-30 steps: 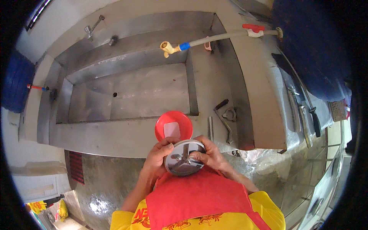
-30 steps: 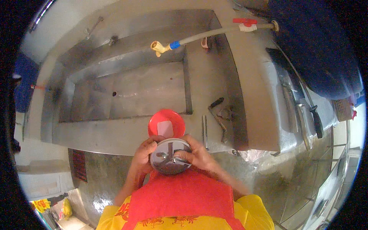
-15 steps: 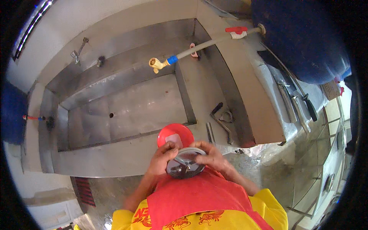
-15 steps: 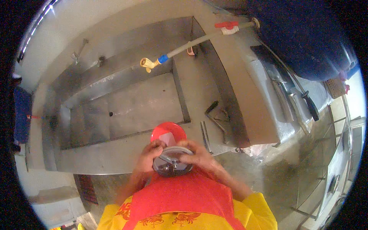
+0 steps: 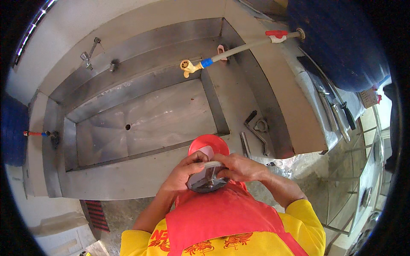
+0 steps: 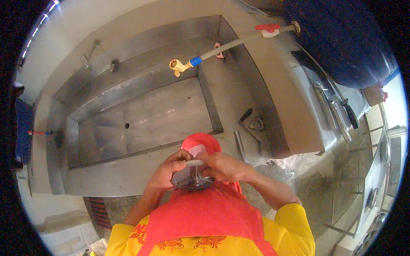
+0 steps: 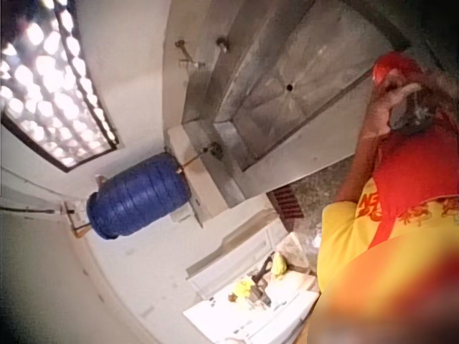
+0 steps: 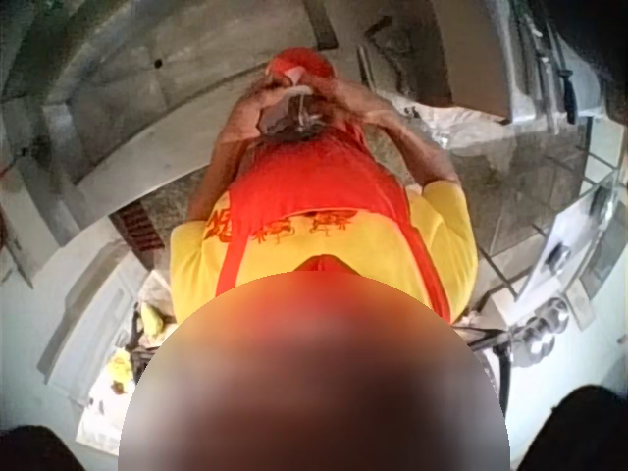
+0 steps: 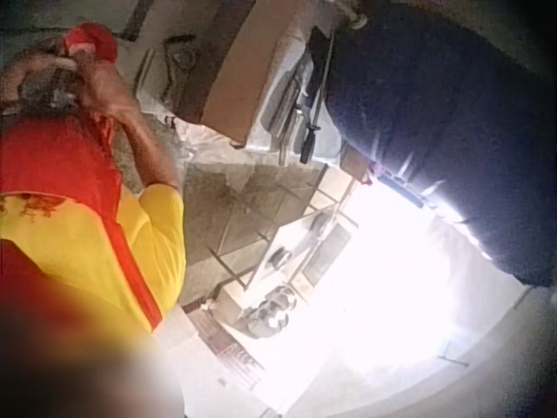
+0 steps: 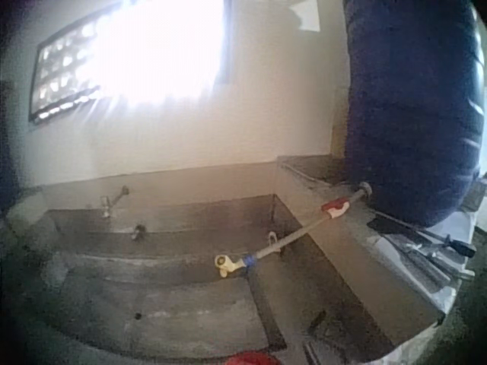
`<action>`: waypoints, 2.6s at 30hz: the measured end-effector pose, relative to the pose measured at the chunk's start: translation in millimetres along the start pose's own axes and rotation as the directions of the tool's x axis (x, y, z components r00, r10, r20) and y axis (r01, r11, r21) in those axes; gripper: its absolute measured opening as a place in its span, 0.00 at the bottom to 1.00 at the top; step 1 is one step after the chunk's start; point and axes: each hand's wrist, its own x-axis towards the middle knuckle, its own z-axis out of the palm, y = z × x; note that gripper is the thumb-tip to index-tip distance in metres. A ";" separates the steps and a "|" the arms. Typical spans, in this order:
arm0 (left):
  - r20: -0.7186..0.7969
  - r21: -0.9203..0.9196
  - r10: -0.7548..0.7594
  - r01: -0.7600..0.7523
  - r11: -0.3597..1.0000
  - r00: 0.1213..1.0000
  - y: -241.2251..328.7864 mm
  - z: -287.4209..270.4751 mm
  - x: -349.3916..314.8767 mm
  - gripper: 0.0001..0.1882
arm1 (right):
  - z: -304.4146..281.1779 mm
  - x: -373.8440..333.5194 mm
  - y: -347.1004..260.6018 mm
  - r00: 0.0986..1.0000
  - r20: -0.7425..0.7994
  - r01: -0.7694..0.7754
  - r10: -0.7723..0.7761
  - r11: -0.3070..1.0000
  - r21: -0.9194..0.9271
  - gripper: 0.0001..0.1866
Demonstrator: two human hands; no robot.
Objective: The person gathers a red bowl, a metal ring, and a long metal rod from a cluttered counter. They walk to a sink area, rinse the metal ring, and then return to a stainless steel table. The person wipes the rod with a cloth and inserts it into a vertical metal machine, then attaches the ring to the rod.
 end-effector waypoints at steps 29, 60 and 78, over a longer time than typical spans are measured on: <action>-0.042 -0.079 -0.113 0.109 0.991 0.993 3.6 13.9 5.9 0.10 | 30.1 -0.9 1.6 0.932 -0.361 0.157 0.024 0.873 0.461 0.25; 0.103 0.410 -0.240 0.179 0.894 0.965 34.1 12.0 31.7 0.12 | 24.7 -10.6 14.7 0.949 -0.247 0.250 -0.197 0.946 0.207 0.30; -0.265 0.286 0.096 -0.016 0.958 0.960 19.9 2.3 76.7 0.08 | 52.5 30.7 66.0 0.665 -0.709 0.476 0.235 0.598 0.645 0.31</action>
